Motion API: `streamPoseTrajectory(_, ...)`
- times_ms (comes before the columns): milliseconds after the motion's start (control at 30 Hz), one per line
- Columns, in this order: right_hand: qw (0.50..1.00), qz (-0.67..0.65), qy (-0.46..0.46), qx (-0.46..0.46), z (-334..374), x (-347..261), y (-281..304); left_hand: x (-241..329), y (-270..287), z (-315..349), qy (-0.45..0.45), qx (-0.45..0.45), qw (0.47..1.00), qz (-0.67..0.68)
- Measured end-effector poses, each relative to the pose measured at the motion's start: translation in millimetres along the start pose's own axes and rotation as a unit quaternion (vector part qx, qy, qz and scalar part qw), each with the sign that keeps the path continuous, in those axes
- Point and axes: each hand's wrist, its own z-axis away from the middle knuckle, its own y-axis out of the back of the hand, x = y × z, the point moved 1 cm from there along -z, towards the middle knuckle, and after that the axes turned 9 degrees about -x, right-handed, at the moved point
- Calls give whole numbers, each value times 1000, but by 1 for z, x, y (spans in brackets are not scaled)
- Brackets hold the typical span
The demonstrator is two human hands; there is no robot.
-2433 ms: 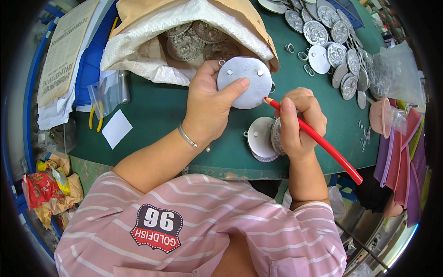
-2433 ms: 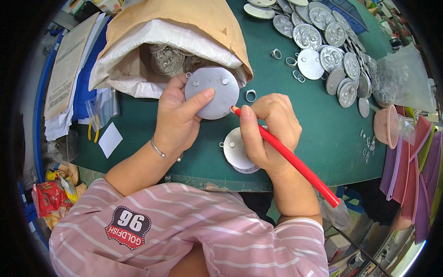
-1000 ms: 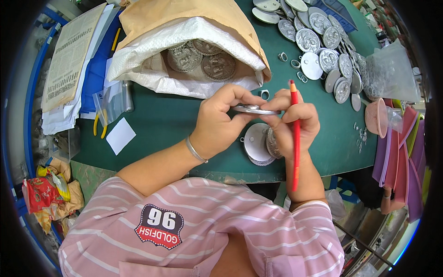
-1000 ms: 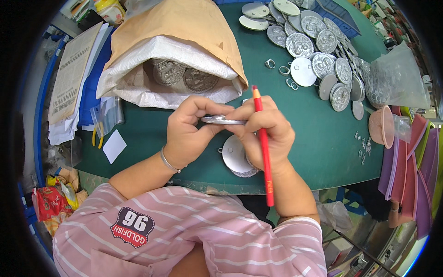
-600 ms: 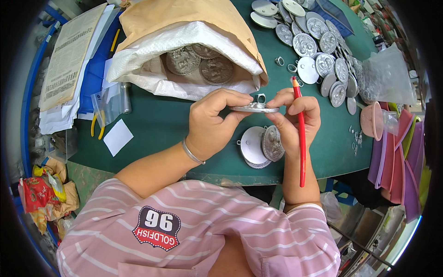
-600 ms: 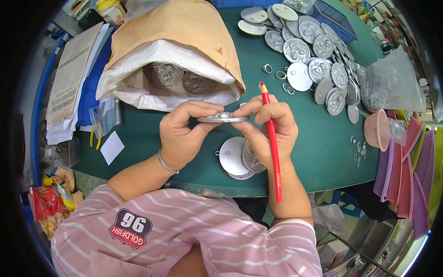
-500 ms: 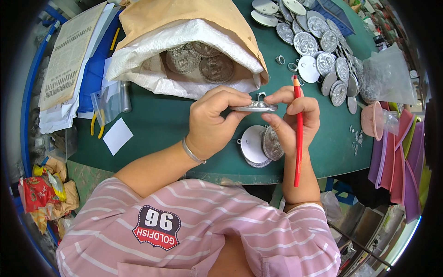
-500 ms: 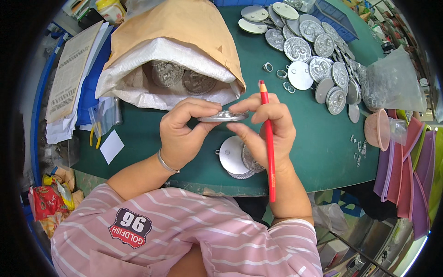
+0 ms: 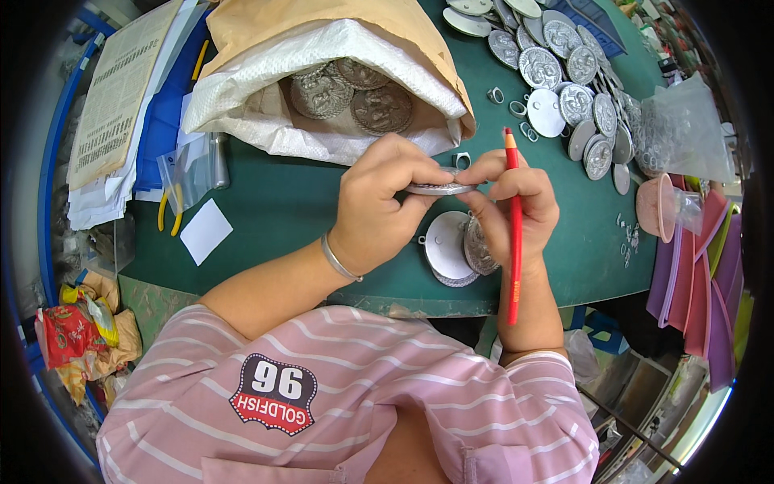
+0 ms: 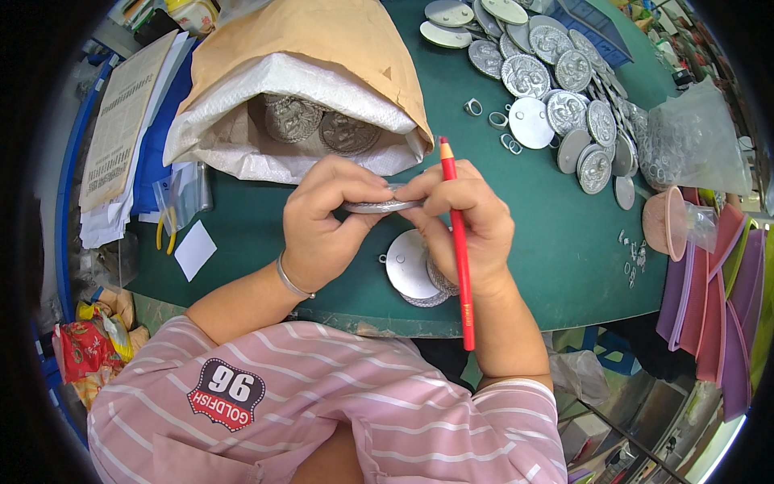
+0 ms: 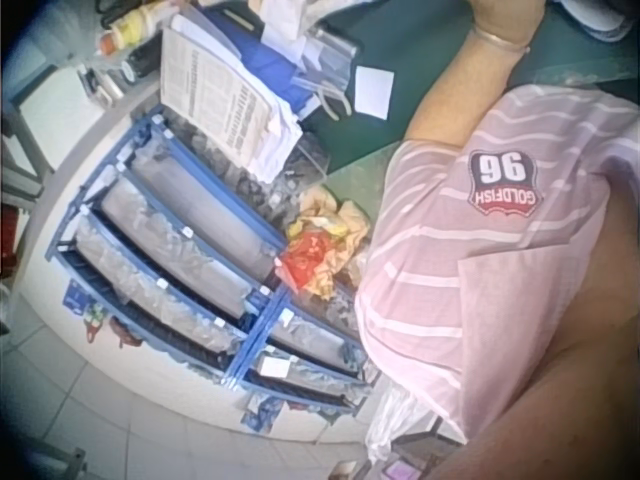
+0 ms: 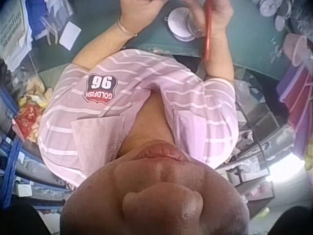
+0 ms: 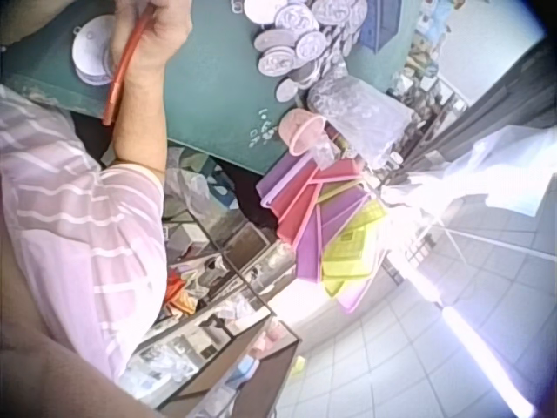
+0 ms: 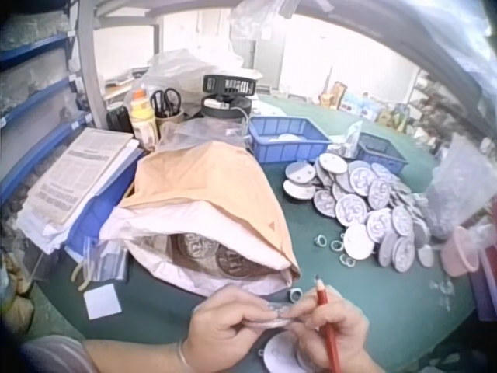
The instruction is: The person picks up round metal discs from a pile on a green workbench and uses a red pencil to mark the surface of each disc. They handle the discs one by one, rotating them to apply marks before placing them back on the table.
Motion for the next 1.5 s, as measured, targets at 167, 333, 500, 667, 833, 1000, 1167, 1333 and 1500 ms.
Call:
streamPoseTrajectory(167, 989, -131, -7, 73, 2, 5, 10, -7, -13, -3, 223, -7, 909, 351)
streamPoseTrajectory(333, 959, -265, -35, 99, 4, 13, 17, -12, 1, -5, 371, -145, 672, 625)
streamPoseTrajectory(500, 953, -285, -51, 94, 3, 19, 14, -12, 3, -4, 335, -90, 665, 661)
streamPoseTrajectory(667, 981, -149, -53, 113, 3, 19, 14, -14, 4, -7, 312, -43, 684, 658)
streamPoseTrajectory(833, 983, 94, 30, 154, 4, -1, 9, -14, 1, -8, 325, -17, 669, 669)
streamPoseTrajectory(1000, 990, 56, 104, 81, 4, -6, 2, -22, -1, -2, 333, -19, 648, 684)
streamPoseTrajectory(1167, 992, 60, 75, 85, 4, -7, 1, -20, -3, -3, 339, -11, 662, 669)
streamPoseTrajectory(1333, 992, 79, 53, 83, 3, -10, 1, -22, -2, -2, 334, -20, 662, 671)
streamPoseTrajectory(1500, 992, 103, 22, 63, 6, -6, 6, -18, -1, -3, 336, -22, 666, 665)
